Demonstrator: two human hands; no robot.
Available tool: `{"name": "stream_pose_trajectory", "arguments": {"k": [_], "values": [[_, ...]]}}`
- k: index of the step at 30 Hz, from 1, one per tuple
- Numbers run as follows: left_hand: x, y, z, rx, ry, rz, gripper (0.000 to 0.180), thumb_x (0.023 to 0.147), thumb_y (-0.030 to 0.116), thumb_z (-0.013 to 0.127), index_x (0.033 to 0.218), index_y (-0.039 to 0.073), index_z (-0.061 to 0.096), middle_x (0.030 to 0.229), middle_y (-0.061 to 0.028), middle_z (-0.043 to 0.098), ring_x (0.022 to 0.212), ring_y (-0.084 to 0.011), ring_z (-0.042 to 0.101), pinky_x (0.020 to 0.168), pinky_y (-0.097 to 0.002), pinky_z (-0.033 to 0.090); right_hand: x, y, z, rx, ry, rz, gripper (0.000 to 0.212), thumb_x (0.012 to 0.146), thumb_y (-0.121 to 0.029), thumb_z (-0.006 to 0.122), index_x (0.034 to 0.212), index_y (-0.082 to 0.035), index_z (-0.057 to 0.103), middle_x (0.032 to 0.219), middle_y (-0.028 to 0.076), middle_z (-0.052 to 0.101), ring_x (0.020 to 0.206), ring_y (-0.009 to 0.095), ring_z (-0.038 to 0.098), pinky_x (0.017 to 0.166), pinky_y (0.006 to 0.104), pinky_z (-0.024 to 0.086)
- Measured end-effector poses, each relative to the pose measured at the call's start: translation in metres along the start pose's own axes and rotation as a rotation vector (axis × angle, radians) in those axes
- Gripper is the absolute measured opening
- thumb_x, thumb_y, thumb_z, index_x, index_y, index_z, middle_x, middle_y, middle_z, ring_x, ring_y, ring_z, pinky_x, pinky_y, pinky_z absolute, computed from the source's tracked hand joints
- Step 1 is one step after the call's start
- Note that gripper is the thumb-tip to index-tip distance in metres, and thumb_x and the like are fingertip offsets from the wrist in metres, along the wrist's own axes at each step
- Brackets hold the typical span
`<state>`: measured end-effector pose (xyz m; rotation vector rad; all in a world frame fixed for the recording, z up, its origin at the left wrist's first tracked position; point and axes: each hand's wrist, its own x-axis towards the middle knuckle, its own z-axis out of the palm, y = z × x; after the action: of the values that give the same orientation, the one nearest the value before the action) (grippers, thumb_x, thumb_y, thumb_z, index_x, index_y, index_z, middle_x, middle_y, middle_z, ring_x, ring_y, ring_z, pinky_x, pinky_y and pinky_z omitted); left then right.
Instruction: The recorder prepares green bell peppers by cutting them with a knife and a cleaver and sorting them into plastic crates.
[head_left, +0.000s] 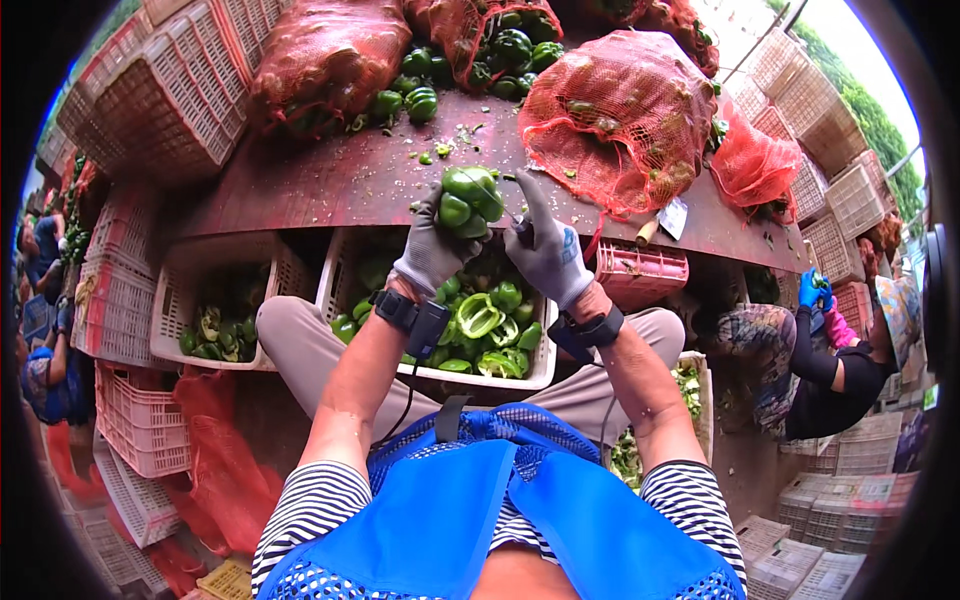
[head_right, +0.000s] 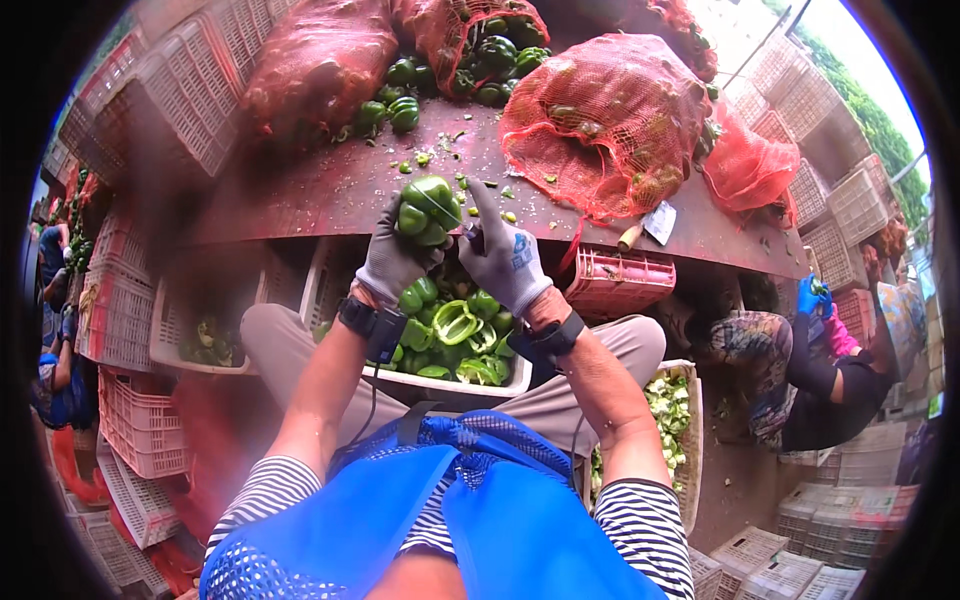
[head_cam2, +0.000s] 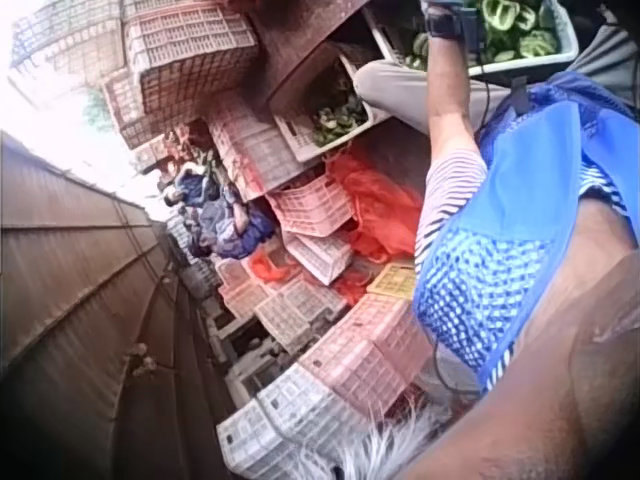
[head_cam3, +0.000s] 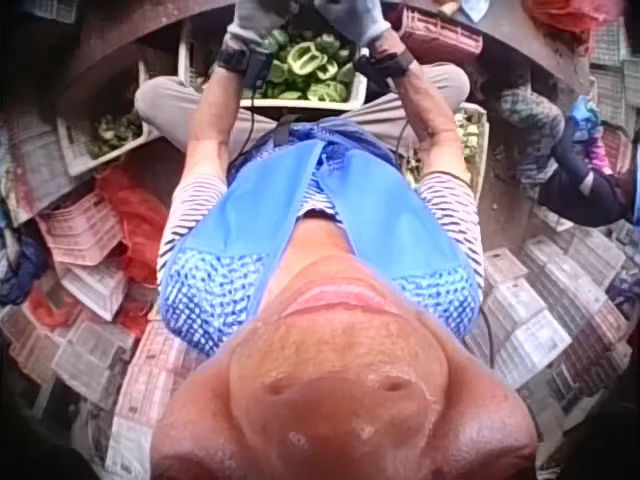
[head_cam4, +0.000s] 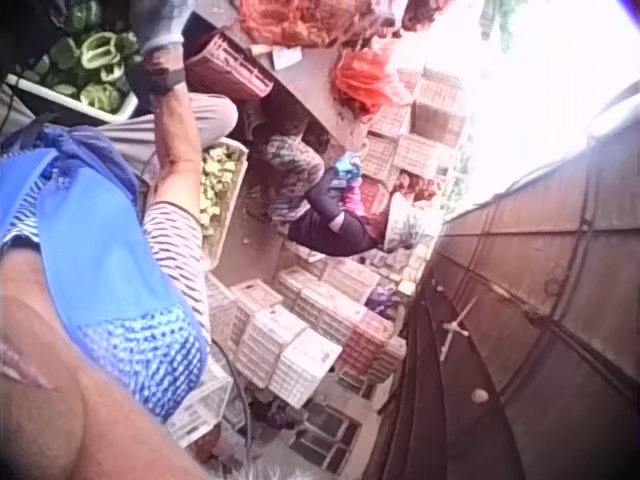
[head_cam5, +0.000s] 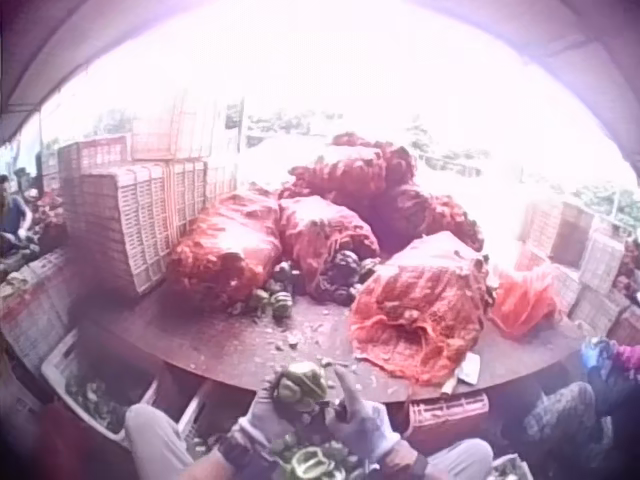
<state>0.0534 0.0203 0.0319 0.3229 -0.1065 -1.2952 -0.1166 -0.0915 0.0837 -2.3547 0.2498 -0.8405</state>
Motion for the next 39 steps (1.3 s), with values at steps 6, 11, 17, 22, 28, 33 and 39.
{"name": "stream_pose_trajectory", "arguments": {"k": [6,11,17,22,28,33,39], "values": [[-0.018,-0.021,0.014,-0.047,-0.047,0.024,0.055,0.093,0.050,0.051,0.133,0.012,0.052,0.128,-0.0149,0.059,0.111,-0.0329,0.060,0.086,-0.0477,0.055,-0.010,0.004,0.014,-0.146,-0.111,0.121,0.086,0.080,-0.006,0.062,0.152,-0.012,0.017,0.073,0.019,0.065,0.069,0.037,0.066,0.061,0.0457,0.051],[-0.023,-0.033,0.027,-0.081,-0.120,-0.002,0.053,0.094,0.047,0.052,0.135,0.013,0.050,0.131,-0.0121,0.057,0.117,-0.0292,0.057,0.093,-0.0473,0.051,-0.024,0.015,0.017,-0.244,-0.044,0.034,0.085,0.079,-0.009,0.065,0.151,-0.008,0.019,0.074,0.019,0.065,0.070,0.039,0.066,0.059,0.0464,0.051],[-0.029,-0.043,0.033,-0.059,-0.077,0.025,0.054,0.094,0.045,0.055,0.136,0.012,0.050,0.133,-0.0125,0.055,0.120,-0.0304,0.055,0.098,-0.0477,0.048,-0.027,0.030,0.012,-0.279,0.022,-0.082,0.082,0.077,-0.008,0.066,0.148,-0.004,0.025,0.076,0.019,0.065,0.069,0.038,0.066,0.057,0.0466,0.050],[-0.031,-0.048,0.027,-0.126,-0.098,-0.033,0.055,0.093,0.048,0.055,0.135,0.012,0.050,0.132,-0.0130,0.056,0.119,-0.0313,0.056,0.094,-0.0475,0.051,-0.031,0.037,0.011,-0.242,0.053,-0.200,0.085,0.074,-0.006,0.066,0.149,-0.008,0.026,0.074,0.017,0.064,0.068,0.038,0.065,0.057,0.0445,0.051],[-0.027,-0.033,0.012,-0.047,-0.135,-0.011,0.054,0.094,0.050,0.053,0.132,0.012,0.052,0.126,-0.0114,0.060,0.115,-0.0276,0.059,0.090,-0.0432,0.054,-0.026,0.026,0.032,-0.196,-0.098,0.125,0.081,0.081,-0.012,0.063,0.151,-0.016,0.022,0.080,0.019,0.066,0.073,0.039,0.066,0.064,0.0485,0.052],[-0.029,-0.028,0.006,0.075,-0.042,0.058,0.059,0.093,0.059,0.050,0.130,0.012,0.054,0.120,-0.0118,0.063,0.100,-0.0281,0.065,0.080,-0.0423,0.056,-0.016,0.020,0.048,-0.250,-0.124,0.162,0.079,0.082,-0.015,0.065,0.150,-0.015,0.025,0.082,0.019,0.067,0.074,0.038,0.067,0.063,0.0471,0.053],[-0.053,-0.025,0.007,0.627,0.138,0.211,0.057,0.089,0.048,0.064,0.131,0.012,0.052,0.112,-0.0057,0.065,0.095,-0.0184,0.065,0.077,-0.0332,0.054,-0.020,0.019,0.054,-0.354,-0.204,0.116,0.075,0.083,-0.020,0.064,0.149,-0.014,0.027,0.083,0.017,0.068,0.074,0.035,0.068,0.061,0.0464,0.054]]}}
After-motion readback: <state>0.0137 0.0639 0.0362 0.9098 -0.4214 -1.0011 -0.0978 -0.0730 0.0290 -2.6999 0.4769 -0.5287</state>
